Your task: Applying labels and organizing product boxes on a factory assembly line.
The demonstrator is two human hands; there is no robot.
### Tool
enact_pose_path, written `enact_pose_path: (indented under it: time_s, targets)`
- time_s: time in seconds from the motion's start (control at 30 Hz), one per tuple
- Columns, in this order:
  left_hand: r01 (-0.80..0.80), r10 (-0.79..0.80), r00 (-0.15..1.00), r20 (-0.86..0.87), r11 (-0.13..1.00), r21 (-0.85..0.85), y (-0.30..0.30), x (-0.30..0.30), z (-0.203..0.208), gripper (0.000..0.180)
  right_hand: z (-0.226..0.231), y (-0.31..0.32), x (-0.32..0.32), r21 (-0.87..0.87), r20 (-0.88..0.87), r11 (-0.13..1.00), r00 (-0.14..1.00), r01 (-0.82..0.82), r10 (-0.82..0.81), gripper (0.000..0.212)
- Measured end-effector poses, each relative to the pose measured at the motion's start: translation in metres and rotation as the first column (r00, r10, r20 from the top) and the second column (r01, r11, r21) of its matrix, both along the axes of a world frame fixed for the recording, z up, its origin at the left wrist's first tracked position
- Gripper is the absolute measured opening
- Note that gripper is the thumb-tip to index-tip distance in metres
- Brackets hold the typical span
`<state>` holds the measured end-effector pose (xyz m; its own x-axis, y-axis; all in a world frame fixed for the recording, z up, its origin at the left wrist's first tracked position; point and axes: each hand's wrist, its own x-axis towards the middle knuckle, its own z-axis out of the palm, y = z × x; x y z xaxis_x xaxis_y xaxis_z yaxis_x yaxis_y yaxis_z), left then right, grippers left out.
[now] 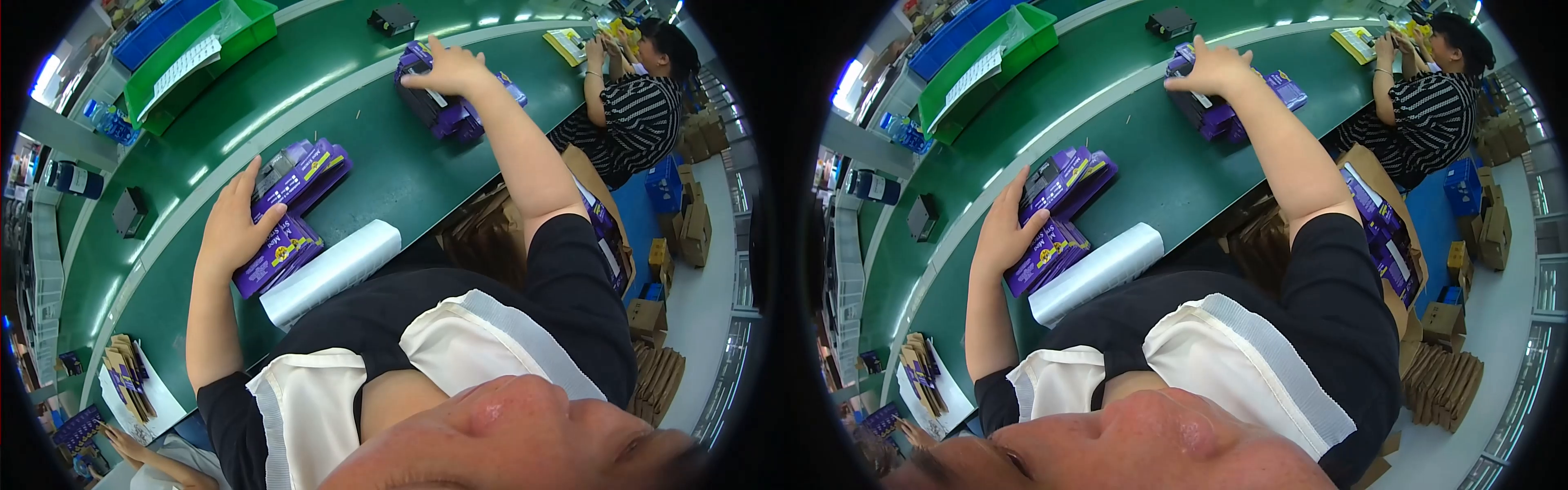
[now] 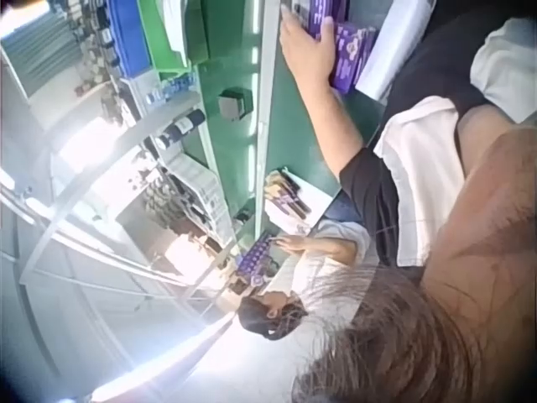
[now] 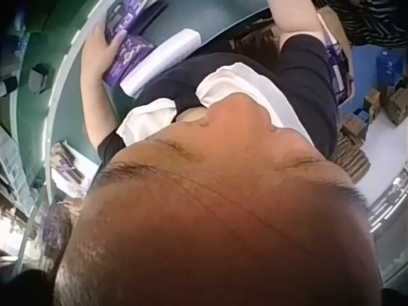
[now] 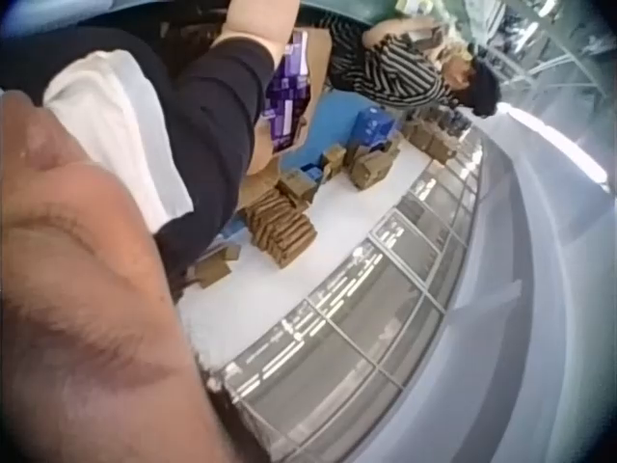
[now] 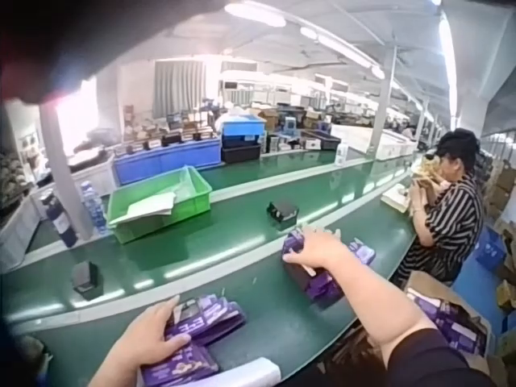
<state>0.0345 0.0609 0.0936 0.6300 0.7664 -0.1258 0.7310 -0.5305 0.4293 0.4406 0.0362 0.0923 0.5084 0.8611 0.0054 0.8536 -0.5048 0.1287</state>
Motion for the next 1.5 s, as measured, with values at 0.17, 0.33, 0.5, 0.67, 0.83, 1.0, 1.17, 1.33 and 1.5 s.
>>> enact_pose_path:
  time_s: [0.17, 0.33, 0.5, 0.67, 0.83, 1.0, 1.17, 1.33, 1.5]
  targets:
    - [0.011, -0.012, 1.0, 0.013, 1.0, 0.015, 0.0, 0.0, 0.0, 0.072, 0.027, 0.002, 0.09, 0.26, -0.068, 0.964, 0.997, 0.06, -0.044, 0.079]
    - [0.026, -0.026, 1.0, 0.003, 0.999, 0.039, 0.001, 0.001, 0.002, 0.072, 0.004, 0.03, 0.143, -0.071, -0.156, 0.996, 0.986, 0.055, -0.065, 0.065]
    - [0.006, -0.006, 1.0, -0.004, 1.0, 0.029, 0.001, 0.001, 0.003, 0.071, -0.033, 0.063, 0.14, -0.316, -0.235, 0.947, 0.972, -0.052, -0.025, 0.057]
    - [0.007, -0.007, 1.0, -0.011, 1.0, 0.025, 0.001, -0.001, 0.001, 0.071, -0.045, 0.069, 0.135, -0.459, -0.173, 0.887, 0.984, -0.054, -0.03, 0.05]
    - [-0.004, 0.004, 1.0, -0.002, 0.999, 0.032, 0.001, -0.003, 0.0, 0.071, -0.042, 0.059, 0.163, -0.456, -0.233, 0.885, 0.972, -0.095, -0.015, 0.061]
    - [0.001, -0.001, 1.0, 0.008, 1.0, 0.027, 0.0, -0.003, 0.001, 0.071, -0.057, 0.048, 0.188, -0.355, -0.252, 0.934, 0.966, -0.045, -0.049, 0.067]
    - [-0.003, 0.003, 1.0, 0.001, 0.999, 0.038, 0.0, -0.005, 0.002, 0.071, -0.058, 0.036, 0.204, -0.417, -0.24, 0.909, 0.966, -0.016, -0.093, 0.052]
    - [0.008, -0.009, 1.0, 0.019, 0.999, 0.044, -0.001, -0.005, 0.0, 0.07, -0.061, 0.017, 0.214, -0.348, -0.233, 0.937, 0.972, -0.04, -0.045, 0.041]
    - [-0.002, 0.001, 1.0, 0.014, 0.999, 0.05, 0.0, -0.004, -0.001, 0.07, -0.073, 0.002, 0.218, -0.225, -0.229, 0.97, 0.973, -0.092, 0.039, 0.03]
